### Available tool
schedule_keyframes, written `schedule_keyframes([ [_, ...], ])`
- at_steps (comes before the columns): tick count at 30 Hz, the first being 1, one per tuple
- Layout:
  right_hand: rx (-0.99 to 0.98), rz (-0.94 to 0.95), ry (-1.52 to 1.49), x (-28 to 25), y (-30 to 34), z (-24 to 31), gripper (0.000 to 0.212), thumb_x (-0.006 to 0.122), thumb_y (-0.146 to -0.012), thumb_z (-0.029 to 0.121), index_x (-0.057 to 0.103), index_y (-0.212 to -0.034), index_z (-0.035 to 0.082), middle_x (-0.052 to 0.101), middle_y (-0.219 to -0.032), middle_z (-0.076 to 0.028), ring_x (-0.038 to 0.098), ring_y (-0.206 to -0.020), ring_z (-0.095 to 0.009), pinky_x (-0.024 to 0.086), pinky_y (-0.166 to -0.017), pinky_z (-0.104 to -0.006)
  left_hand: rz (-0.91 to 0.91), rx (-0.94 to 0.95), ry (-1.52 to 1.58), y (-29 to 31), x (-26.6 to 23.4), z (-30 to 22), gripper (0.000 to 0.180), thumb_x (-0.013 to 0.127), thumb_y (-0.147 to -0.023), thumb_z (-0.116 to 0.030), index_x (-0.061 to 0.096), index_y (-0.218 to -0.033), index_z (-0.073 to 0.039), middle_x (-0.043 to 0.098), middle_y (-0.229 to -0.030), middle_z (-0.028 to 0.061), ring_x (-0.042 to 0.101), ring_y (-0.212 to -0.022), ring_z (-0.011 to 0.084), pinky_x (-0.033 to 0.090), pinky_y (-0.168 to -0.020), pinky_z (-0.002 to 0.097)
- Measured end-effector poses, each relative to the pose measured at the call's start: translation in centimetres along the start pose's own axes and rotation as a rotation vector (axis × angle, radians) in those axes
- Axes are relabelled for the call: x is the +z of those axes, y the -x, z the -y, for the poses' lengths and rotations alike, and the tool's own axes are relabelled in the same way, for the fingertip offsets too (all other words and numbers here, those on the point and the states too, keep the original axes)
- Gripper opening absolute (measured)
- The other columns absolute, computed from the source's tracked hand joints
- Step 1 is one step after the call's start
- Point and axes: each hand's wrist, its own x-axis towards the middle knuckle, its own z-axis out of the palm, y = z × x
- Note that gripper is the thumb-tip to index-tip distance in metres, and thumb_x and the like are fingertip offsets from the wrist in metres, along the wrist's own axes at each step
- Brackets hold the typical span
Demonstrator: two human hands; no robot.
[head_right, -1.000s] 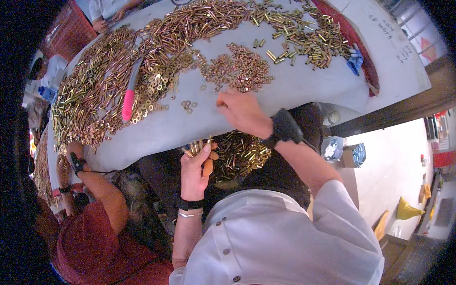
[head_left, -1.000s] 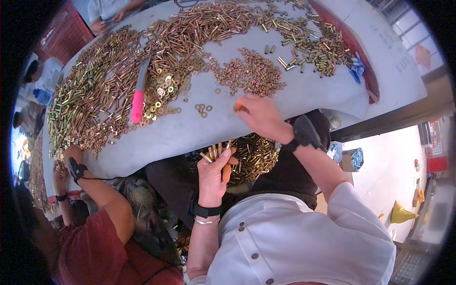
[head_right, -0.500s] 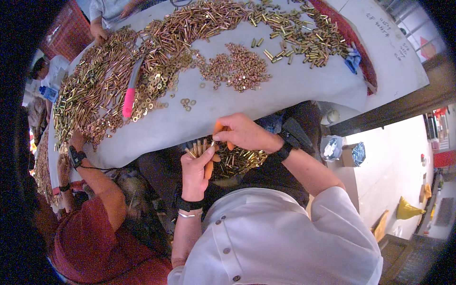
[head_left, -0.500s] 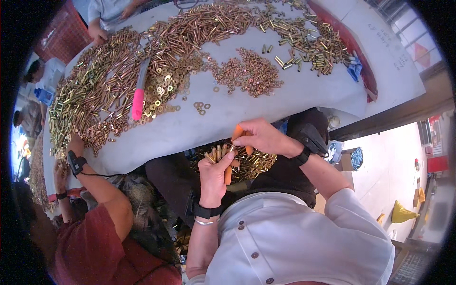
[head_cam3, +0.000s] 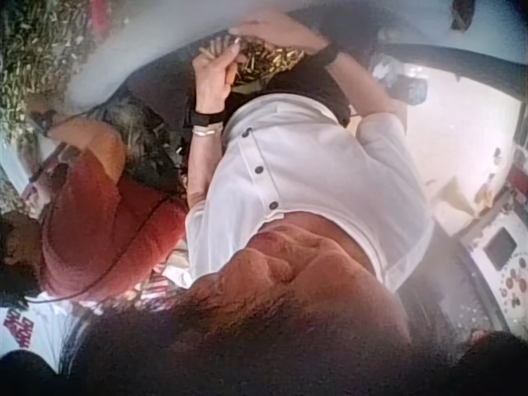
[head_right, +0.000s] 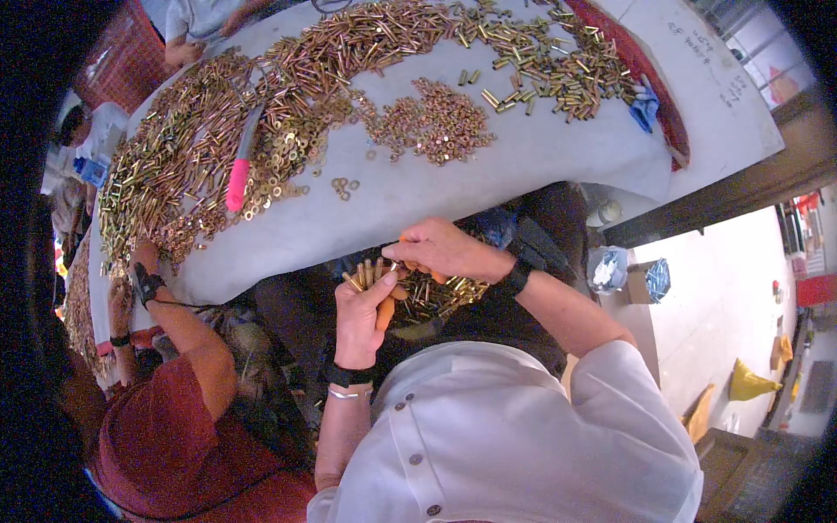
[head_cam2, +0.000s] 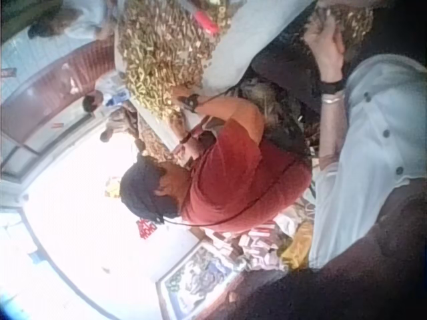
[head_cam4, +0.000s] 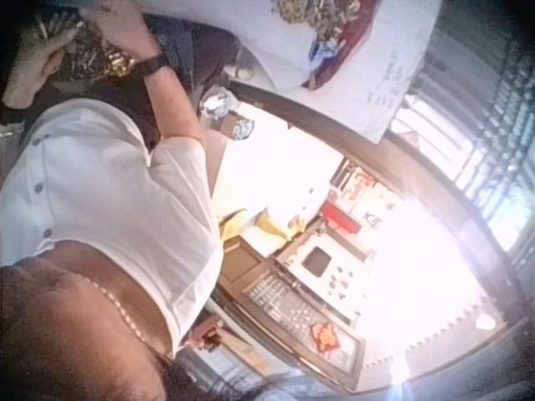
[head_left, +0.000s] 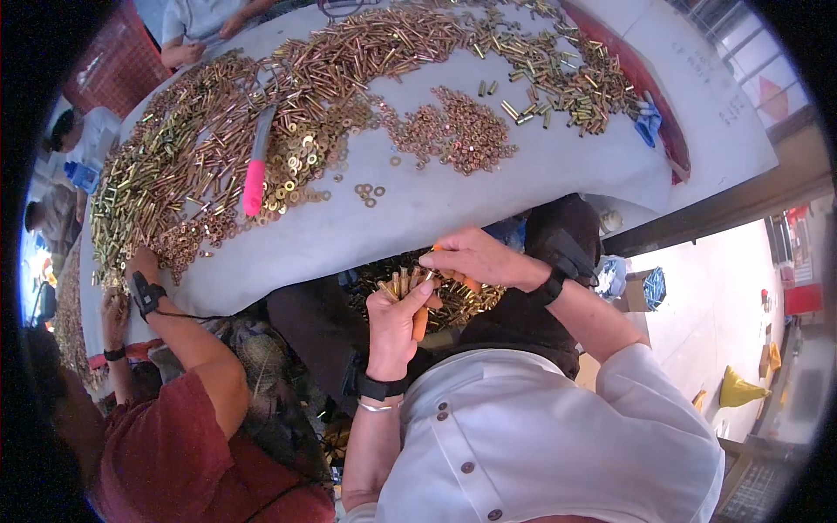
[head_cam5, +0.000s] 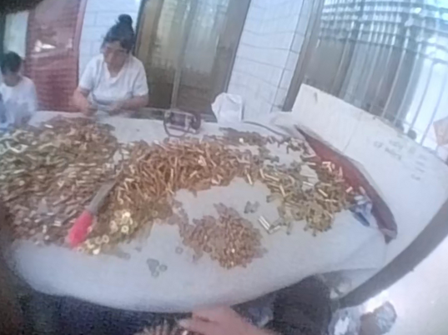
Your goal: Sorting and assembling sets of metal bolts and washers from a pile on a table.
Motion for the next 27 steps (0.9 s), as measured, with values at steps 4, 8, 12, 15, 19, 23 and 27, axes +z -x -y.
schedule_keyframes([
  [4,-0.131,-0.043,-0.055,0.2,0.2,0.0,0.024,0.060,-0.090,0.025,0.060,-0.087,0.001,0.058,-0.068,-0.001,0.053,-0.049,-0.006,0.039,-0.043,-0.0210,-0.020,0.019,0.035,-0.1,0.1,0.2,0.013,0.069,-0.082,-0.008,0.066,-0.089,0.002,0.065,-0.069,0.0092,0.043,-0.039,0.0042,0.027,-0.033,0.0184],
  [8,-0.171,-0.018,-0.195,0.4,0.3,-0.8,0.017,0.060,-0.090,0.018,0.061,-0.090,0.001,0.059,-0.070,-0.001,0.055,-0.050,-0.007,0.040,-0.044,-0.0202,-0.067,0.025,0.079,0.0,0.4,0.3,0.014,0.070,-0.081,-0.008,0.066,-0.089,0.001,0.065,-0.070,0.0090,0.044,-0.040,0.0042,0.028,-0.034,0.0182],
  [12,-0.198,-0.048,-0.311,0.9,0.3,-1.3,0.018,0.061,-0.090,0.019,0.060,-0.086,0.001,0.057,-0.066,-0.001,0.055,-0.049,-0.007,0.039,-0.042,-0.0196,-0.010,-0.068,0.110,-0.1,-0.1,0.0,0.013,0.070,-0.080,-0.008,0.066,-0.089,0.001,0.065,-0.069,0.0094,0.044,-0.039,0.0043,0.028,-0.034,0.0183],
  [15,-0.120,-0.104,-0.231,1.0,0.7,-0.5,0.024,0.061,-0.090,0.022,0.059,-0.077,0.001,0.054,-0.060,-0.001,0.053,-0.046,-0.007,0.037,-0.039,-0.0192,-0.019,-0.028,0.058,-0.1,0.1,0.2,0.013,0.070,-0.080,-0.008,0.066,-0.089,0.002,0.065,-0.071,0.0097,0.046,-0.042,0.0049,0.030,-0.035,0.0179],
  [19,-0.072,-0.113,-0.127,0.9,0.2,-1.0,0.032,0.061,-0.089,0.028,0.060,-0.072,0.002,0.052,-0.055,-0.001,0.049,-0.043,-0.006,0.036,-0.037,-0.0201,0.015,-0.021,0.028,0.0,0.0,0.1,0.012,0.069,-0.080,-0.007,0.066,-0.088,0.002,0.065,-0.070,0.0103,0.046,-0.042,0.0048,0.029,-0.035,0.0178],
  [23,-0.134,-0.192,-0.053,1.1,0.1,-0.9,0.037,0.060,-0.090,0.033,0.061,-0.072,0.001,0.053,-0.055,-0.001,0.048,-0.043,-0.006,0.037,-0.037,-0.0211,-0.017,-0.002,0.062,-0.1,0.0,0.4,0.012,0.070,-0.080,-0.007,0.066,-0.086,0.002,0.065,-0.069,0.0109,0.043,-0.038,0.0045,0.027,-0.033,0.0184],
  [27,-0.346,-0.172,-0.192,1.6,-0.4,-1.8,0.040,0.055,-0.092,0.037,0.061,-0.076,0.001,0.056,-0.061,-0.001,0.051,-0.049,-0.005,0.040,-0.042,-0.0205,-0.086,-0.003,0.084,-0.1,0.3,0.3,0.013,0.070,-0.080,-0.007,0.066,-0.088,0.002,0.066,-0.071,0.0106,0.047,-0.043,0.0055,0.031,-0.036,0.0184],
])
